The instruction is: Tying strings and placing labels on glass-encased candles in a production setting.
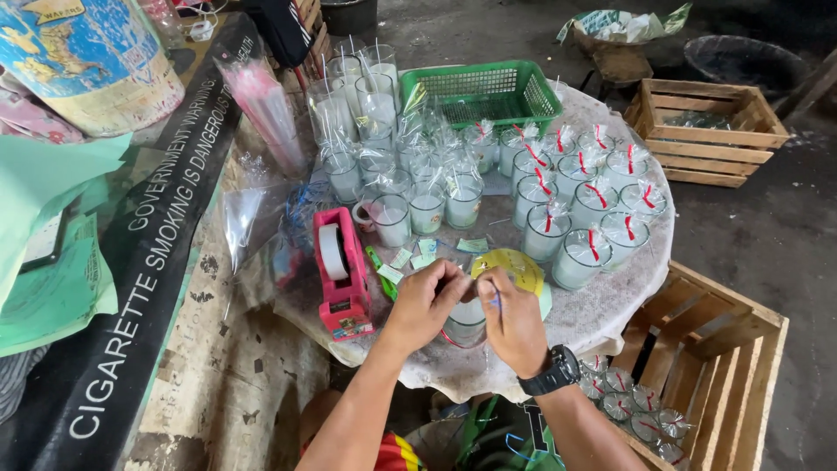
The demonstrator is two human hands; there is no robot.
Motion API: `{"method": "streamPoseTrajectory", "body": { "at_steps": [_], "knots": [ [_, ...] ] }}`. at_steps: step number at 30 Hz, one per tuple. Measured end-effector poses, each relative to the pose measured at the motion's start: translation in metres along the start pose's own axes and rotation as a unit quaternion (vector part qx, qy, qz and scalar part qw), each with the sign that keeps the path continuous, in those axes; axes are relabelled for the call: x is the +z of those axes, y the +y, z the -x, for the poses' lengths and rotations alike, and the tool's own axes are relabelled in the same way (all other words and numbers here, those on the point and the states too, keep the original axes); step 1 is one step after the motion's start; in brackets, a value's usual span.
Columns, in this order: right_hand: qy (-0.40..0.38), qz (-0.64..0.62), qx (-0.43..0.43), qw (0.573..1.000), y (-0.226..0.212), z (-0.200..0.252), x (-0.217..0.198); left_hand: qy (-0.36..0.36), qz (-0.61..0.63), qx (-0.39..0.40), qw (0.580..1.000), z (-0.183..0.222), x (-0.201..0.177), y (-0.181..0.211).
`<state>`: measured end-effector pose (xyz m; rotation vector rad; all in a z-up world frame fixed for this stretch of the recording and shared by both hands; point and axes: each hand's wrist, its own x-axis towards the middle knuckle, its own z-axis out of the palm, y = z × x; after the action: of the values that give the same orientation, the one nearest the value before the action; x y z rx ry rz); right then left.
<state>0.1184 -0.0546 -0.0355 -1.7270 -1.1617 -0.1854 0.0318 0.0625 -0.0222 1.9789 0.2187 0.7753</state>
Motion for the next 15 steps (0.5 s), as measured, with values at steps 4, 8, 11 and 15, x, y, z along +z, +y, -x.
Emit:
{"method": "streamPoseTrajectory", "body": {
  "at_steps": [4, 8, 11, 15],
  "knots": [
    [0.057, -0.103, 0.006, 0.993, -0.009, 0.0, -0.013, 0.001, -0.035, -0.03, 0.999, 0.001, -0.019, -0.01],
    [0.09, -0.263, 0.019, 0.96, -0.02, 0.017, -0.017, -0.038, -0.102, -0.113, 0.988, -0.001, -0.022, -0.022],
    [0.061, -0.384, 0.033, 0.921, -0.011, 0.03, -0.013, -0.012, -0.169, -0.081, 0.982, -0.008, -0.016, -0.031],
    [0.04, -0.302, 0.047, 0.951, -0.023, 0.044, -0.016, 0.04, -0.275, 0.041, 0.96, -0.019, -0.012, -0.043]
  ]
}}
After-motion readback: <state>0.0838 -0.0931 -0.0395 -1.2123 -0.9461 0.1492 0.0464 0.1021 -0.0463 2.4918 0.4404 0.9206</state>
